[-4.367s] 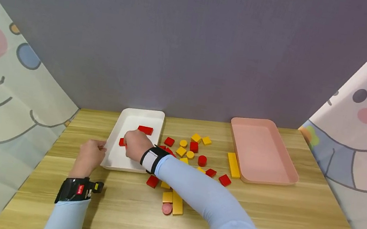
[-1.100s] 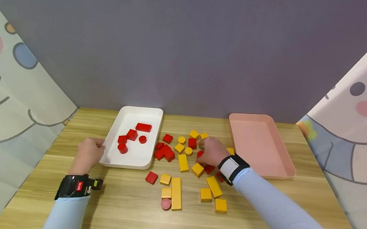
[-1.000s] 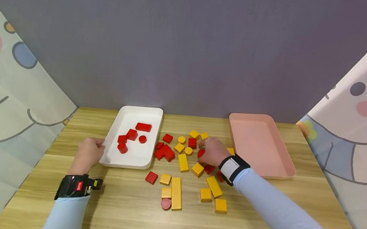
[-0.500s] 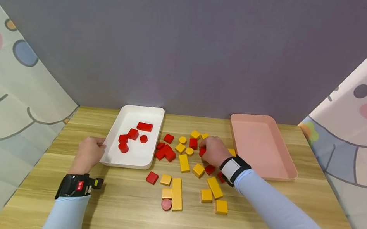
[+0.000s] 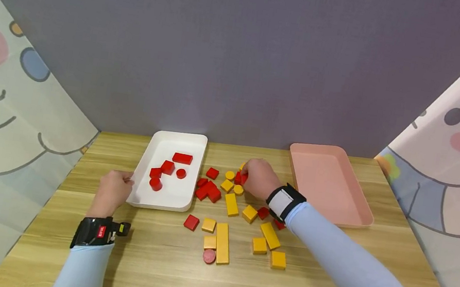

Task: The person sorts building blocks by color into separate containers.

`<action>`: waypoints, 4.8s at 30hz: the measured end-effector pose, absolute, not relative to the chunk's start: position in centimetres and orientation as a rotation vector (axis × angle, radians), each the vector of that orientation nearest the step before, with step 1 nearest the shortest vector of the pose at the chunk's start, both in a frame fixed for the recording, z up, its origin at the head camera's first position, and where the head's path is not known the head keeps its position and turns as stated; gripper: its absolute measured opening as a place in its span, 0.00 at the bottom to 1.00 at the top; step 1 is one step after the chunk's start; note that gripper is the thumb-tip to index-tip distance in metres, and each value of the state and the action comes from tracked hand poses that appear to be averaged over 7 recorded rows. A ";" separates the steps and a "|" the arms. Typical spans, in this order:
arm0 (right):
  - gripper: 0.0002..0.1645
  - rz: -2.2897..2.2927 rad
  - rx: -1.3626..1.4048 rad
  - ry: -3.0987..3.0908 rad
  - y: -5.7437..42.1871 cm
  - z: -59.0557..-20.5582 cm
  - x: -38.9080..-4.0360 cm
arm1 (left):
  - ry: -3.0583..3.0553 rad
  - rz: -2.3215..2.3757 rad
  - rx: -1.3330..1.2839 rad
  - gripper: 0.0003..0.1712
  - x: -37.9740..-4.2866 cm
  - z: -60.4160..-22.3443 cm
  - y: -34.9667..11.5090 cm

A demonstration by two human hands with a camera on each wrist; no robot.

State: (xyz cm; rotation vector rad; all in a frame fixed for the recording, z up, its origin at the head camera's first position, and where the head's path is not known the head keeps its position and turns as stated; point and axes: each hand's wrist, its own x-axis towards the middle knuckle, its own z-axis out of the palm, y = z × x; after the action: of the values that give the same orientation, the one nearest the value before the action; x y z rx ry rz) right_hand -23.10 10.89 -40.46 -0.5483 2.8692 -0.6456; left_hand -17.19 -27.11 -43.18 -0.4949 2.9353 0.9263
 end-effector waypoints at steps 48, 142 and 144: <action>0.23 -0.727 -0.651 2.841 -4.4 -41.7 -26.5 | 2.893 0.954 -0.536 0.22 -17.0 -43.1 -26.9; 0.05 -0.677 -0.233 2.694 14.7 -41.8 -18.6 | 2.918 0.927 -0.486 0.21 -17.3 -43.0 -27.3; 0.04 -0.673 -0.270 2.729 14.5 -41.5 -19.1 | 2.934 0.913 -0.480 0.21 -17.3 -43.0 -27.2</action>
State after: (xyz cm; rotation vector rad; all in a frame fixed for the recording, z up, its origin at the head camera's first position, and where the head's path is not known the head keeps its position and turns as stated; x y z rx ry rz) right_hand -19.05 14.46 -41.48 -0.2703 2.7286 -0.6733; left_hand -17.31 -27.21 -42.99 -0.4797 2.9341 0.9125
